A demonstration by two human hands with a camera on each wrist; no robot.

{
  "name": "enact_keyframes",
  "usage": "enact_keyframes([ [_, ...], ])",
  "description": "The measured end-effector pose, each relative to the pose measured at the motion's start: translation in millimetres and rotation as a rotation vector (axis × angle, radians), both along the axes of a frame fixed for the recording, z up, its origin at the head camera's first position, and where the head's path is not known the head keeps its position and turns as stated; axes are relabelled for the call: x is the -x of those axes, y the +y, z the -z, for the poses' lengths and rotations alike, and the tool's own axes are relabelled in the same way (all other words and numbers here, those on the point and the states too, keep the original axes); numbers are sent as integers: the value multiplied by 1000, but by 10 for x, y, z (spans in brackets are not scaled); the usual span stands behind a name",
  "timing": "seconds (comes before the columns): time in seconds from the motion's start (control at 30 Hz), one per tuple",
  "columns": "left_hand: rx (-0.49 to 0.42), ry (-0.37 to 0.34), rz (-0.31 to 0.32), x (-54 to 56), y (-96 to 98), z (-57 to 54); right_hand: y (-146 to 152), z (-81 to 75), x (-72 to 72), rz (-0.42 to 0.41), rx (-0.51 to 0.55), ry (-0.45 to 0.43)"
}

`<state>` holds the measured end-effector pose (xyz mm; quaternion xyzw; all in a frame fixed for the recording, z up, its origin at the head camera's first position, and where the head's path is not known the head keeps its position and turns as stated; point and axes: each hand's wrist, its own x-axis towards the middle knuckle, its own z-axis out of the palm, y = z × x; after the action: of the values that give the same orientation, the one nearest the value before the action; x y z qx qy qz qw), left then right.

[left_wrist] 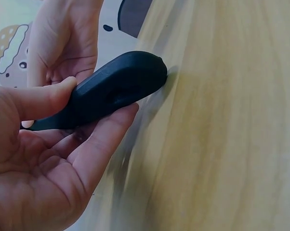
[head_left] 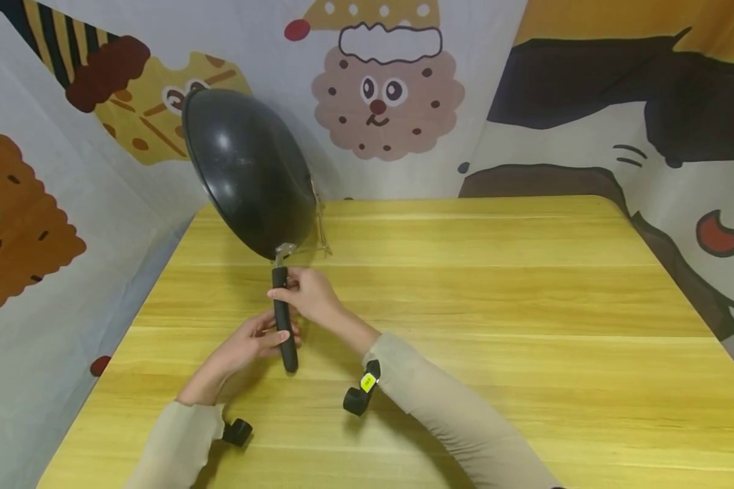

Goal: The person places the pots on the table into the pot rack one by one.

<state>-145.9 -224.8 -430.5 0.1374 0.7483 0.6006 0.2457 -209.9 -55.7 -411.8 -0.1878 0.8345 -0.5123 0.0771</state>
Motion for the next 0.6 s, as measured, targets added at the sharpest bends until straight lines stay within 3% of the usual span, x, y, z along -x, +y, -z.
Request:
enact_keyframes([
  [0.6, 0, 36, -12, -46, 85, -31, 138, 24, -94, -19, 74, -65],
])
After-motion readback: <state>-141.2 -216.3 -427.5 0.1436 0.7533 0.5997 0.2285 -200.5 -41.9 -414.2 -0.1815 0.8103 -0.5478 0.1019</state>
